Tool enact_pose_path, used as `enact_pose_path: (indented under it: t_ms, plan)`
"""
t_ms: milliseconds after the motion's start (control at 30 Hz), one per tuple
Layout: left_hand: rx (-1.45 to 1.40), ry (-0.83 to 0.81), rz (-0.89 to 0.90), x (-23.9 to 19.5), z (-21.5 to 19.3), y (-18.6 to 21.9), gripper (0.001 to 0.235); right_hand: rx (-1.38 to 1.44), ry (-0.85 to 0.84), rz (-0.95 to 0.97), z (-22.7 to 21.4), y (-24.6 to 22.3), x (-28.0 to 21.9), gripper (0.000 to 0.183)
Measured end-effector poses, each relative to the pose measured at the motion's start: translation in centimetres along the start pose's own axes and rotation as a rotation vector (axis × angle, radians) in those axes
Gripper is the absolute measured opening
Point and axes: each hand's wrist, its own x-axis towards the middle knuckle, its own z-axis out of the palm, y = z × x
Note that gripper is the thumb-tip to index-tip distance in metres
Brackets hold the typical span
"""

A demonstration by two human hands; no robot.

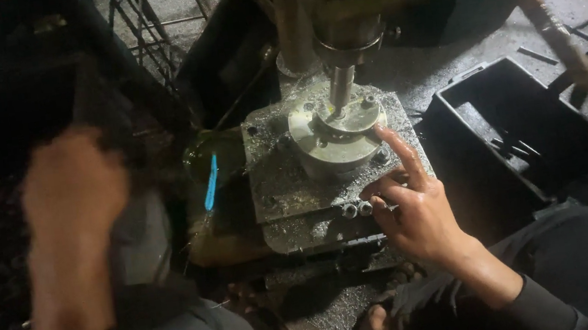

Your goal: Operating a manual drill press to process circular metal components, including loading parts and clearing shavings.

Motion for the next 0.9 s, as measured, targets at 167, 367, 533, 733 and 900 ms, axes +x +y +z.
enact_pose_path:
  t_ms: [167,367,533,733,900]
  plan:
    - [0.051,-0.103,-0.308,2.4,-0.8,-5.0,0.048,0.002,-0.006,0.011,-0.1,0.2,0.0,0.01]
    - [0.031,-0.368,-0.397,3.0,-0.2,-6.6,0.036,0.012,-0.035,0.038,-0.7,-0.4,0.1,0.017]
    - [0.233,-0.441,-0.315,6.2,4.5,-12.0,0.046,0.013,-0.052,0.038,-1.0,-0.5,0.2,0.015]
    - [0.21,-0.453,-0.313,4.1,3.2,-10.4,0.031,0.031,-0.065,0.032,-1.2,-0.6,0.2,0.015]
    - [0.204,-0.386,-0.229,4.3,3.5,-11.4,0.03,0.029,-0.081,0.06,-0.9,-0.7,0.3,0.018]
